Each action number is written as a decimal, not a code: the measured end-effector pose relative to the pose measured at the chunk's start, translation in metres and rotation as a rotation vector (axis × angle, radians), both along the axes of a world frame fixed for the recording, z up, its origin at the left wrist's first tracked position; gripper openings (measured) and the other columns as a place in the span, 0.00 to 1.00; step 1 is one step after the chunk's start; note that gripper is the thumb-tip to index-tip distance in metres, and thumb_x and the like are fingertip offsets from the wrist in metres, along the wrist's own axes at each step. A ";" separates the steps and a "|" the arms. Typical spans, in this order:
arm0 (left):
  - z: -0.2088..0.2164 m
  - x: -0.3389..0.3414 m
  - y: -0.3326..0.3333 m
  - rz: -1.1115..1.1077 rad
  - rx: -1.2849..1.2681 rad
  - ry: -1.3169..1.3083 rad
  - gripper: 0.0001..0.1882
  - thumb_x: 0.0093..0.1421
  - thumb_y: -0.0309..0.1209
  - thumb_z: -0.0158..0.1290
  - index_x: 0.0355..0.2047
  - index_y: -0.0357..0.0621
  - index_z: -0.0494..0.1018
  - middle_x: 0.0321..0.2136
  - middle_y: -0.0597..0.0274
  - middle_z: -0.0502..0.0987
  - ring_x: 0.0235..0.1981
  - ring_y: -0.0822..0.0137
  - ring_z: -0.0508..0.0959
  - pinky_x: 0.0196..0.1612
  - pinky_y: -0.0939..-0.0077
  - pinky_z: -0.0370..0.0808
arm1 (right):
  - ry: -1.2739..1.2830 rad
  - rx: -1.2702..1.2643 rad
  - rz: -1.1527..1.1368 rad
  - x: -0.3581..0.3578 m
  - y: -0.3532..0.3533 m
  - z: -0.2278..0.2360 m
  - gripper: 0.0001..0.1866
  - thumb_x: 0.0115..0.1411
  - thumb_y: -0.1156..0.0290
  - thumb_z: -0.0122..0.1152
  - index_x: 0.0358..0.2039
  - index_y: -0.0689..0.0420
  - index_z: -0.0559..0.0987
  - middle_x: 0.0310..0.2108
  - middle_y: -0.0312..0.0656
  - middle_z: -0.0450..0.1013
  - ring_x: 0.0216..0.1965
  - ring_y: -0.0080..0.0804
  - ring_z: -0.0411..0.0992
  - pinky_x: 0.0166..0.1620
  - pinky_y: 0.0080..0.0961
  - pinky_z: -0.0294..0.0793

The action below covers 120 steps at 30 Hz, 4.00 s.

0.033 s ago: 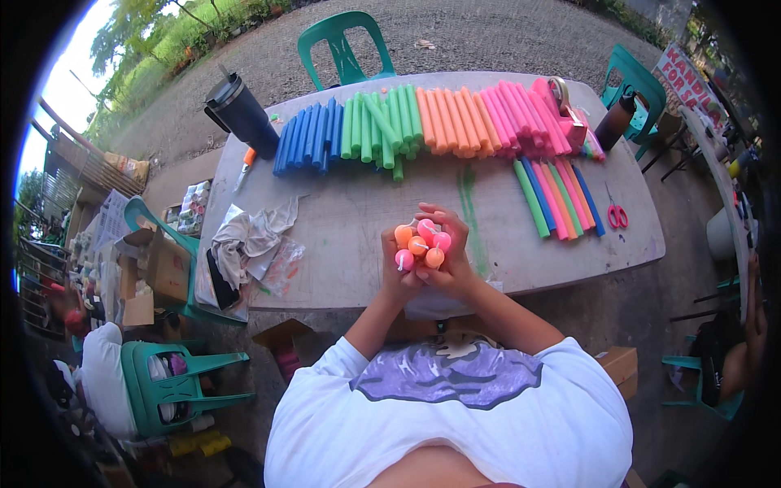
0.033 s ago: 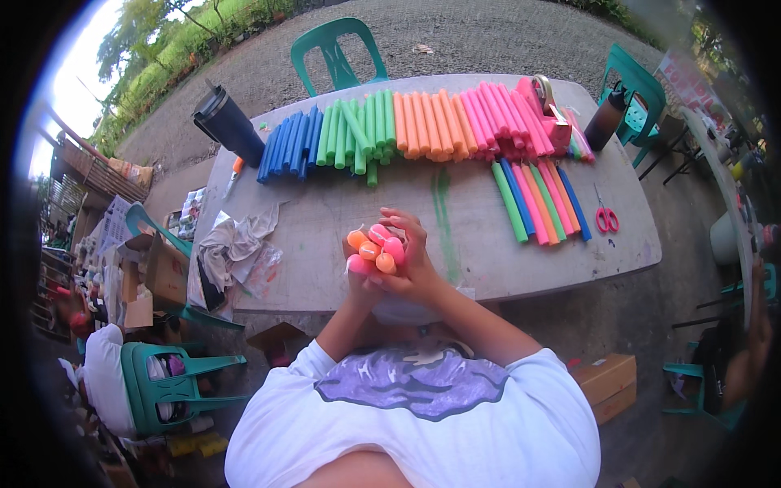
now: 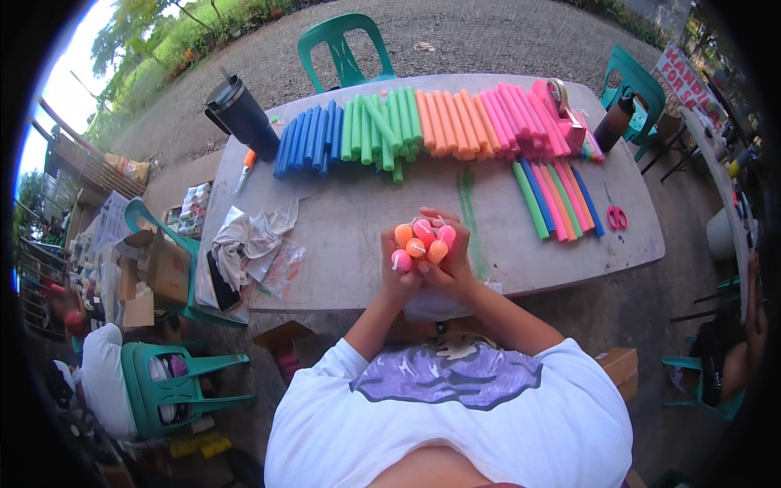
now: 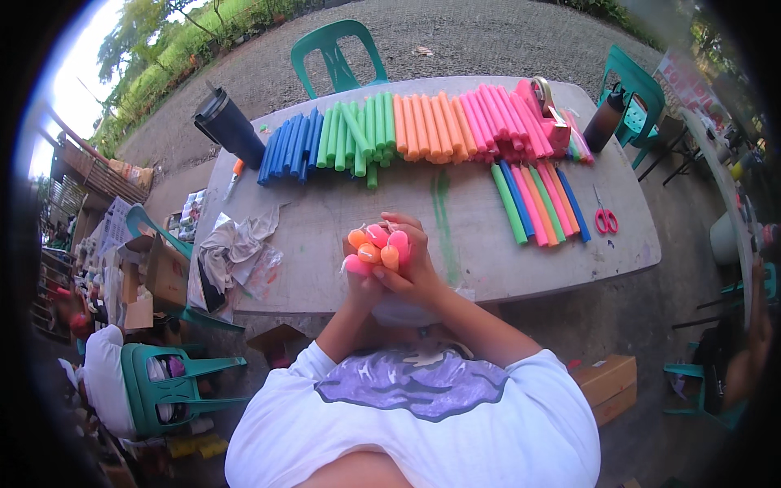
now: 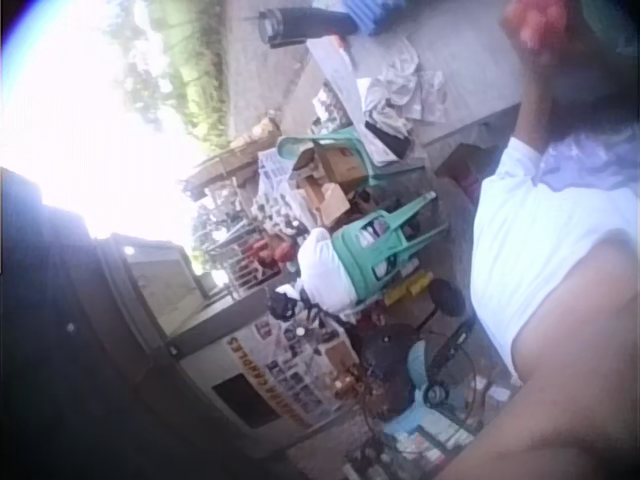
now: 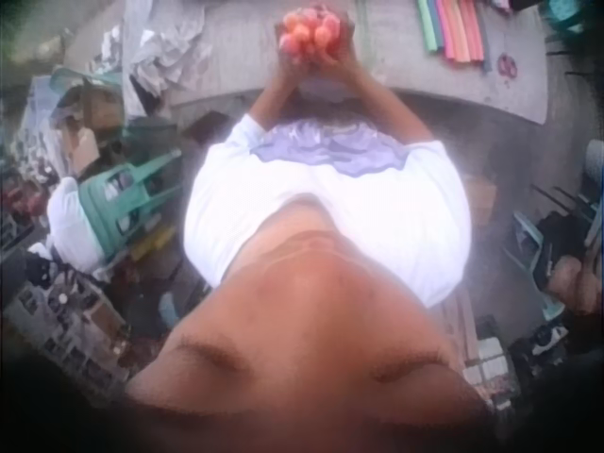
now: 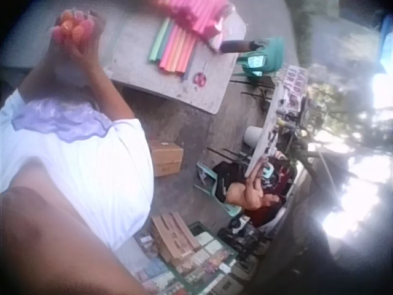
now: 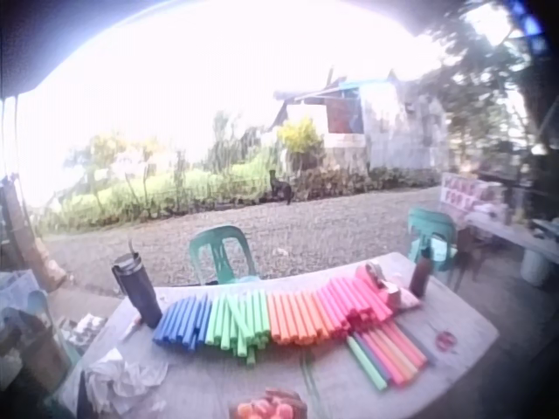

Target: The person repeatedly picks up colorful cylindrical candles from a table, bundles them together by hand, and places the bundles back on the table. The person occasionally wipes the candles with a cloth. The process is repeated multiple times with different color combinations.

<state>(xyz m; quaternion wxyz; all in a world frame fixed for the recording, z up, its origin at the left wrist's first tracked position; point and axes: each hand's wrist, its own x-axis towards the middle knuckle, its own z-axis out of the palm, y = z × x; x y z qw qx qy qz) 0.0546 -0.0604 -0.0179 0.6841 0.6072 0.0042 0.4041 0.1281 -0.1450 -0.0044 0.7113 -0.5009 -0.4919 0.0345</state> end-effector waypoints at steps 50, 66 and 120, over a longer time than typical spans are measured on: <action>0.089 0.073 0.003 -0.172 -0.415 0.255 0.26 0.62 0.31 0.51 0.56 0.43 0.52 0.46 0.56 0.67 0.46 0.68 0.72 0.49 0.70 0.72 | 0.810 -0.577 0.309 0.080 -0.044 0.111 0.22 0.52 0.65 0.66 0.44 0.59 0.70 0.31 0.39 0.71 0.30 0.25 0.72 0.32 0.22 0.72; 0.115 0.226 0.038 -0.041 0.351 0.617 0.27 0.61 0.35 0.52 0.55 0.33 0.57 0.44 0.47 0.73 0.43 0.58 0.76 0.44 0.65 0.74 | 0.386 -1.005 -0.365 0.232 -0.018 0.123 0.22 0.45 0.68 0.70 0.39 0.64 0.75 0.29 0.42 0.73 0.27 0.28 0.72 0.29 0.26 0.71; 0.002 -0.069 0.072 0.308 0.053 0.186 0.15 0.58 0.19 0.49 0.46 0.37 0.64 0.28 0.65 0.69 0.28 0.78 0.68 0.32 0.84 0.68 | -1.140 -0.782 -0.742 0.055 0.139 0.039 0.09 0.51 0.72 0.57 0.35 0.49 0.74 0.28 0.39 0.67 0.32 0.40 0.71 0.21 0.25 0.74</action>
